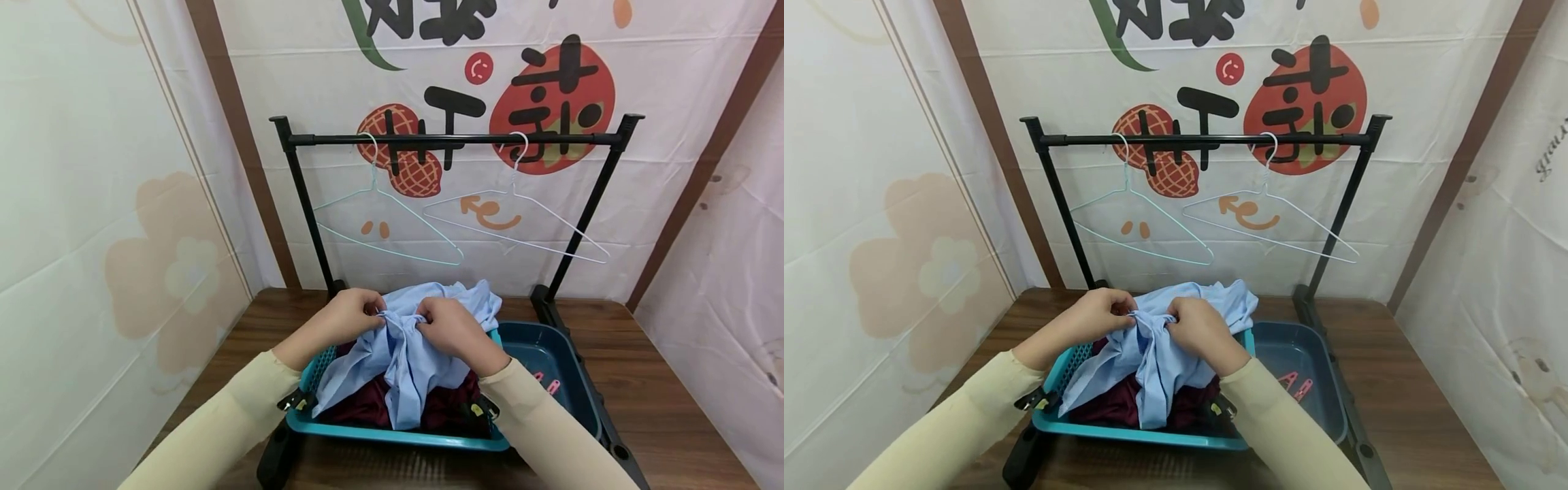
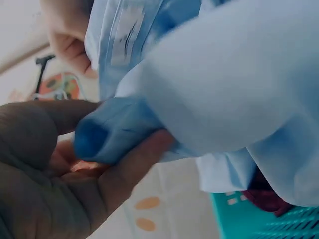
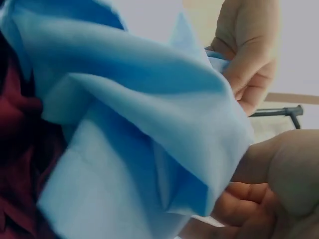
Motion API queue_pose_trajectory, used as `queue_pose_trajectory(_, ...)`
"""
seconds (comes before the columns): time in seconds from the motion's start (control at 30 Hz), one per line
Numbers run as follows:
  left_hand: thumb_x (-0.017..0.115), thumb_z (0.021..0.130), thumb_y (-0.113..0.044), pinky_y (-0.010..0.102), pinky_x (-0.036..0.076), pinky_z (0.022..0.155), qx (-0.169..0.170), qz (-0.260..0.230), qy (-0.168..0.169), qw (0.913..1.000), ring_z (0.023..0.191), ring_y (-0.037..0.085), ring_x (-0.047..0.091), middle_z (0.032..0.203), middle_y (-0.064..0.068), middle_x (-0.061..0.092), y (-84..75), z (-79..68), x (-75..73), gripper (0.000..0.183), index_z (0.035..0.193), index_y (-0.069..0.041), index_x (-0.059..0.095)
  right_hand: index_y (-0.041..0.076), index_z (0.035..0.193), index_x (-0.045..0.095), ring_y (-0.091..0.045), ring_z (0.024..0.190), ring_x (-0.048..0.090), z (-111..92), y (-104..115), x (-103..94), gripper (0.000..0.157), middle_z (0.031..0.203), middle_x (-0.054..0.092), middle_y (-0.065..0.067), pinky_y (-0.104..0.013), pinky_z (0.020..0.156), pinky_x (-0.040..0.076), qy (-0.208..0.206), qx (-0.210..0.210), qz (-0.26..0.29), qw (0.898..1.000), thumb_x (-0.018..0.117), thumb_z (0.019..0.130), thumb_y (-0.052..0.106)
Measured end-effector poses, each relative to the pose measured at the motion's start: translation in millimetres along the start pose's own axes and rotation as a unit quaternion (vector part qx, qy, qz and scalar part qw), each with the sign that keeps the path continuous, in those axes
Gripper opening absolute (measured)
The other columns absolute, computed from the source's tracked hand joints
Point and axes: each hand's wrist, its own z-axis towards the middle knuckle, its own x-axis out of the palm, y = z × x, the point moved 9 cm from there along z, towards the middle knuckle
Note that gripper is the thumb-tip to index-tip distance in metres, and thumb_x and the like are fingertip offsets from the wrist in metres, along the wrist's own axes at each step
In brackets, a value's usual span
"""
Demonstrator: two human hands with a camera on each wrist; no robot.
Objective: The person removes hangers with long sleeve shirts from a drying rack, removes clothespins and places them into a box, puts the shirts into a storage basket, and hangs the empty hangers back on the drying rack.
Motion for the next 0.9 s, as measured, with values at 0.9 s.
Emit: queue_pose_trajectory(0.9, 0.066, 0.099, -0.021, 0.036, 0.049, 0.076, -0.057, 0.16, 0.319, 0.9322, 0.086, 0.017, 0.059, 0.101, 0.0, 0.064, 46.7, 13.2, 101.8, 0.022, 0.118, -0.01, 0.072, 0.014, 0.075, 0.067, -0.016, 0.067, 0.047, 2.5, -18.3, 91.9, 0.029, 0.074, 0.058, -0.001, -0.031, 0.067, 0.042, 0.227, -0.028, -0.175, 0.958, 0.056, 0.102, 0.011)
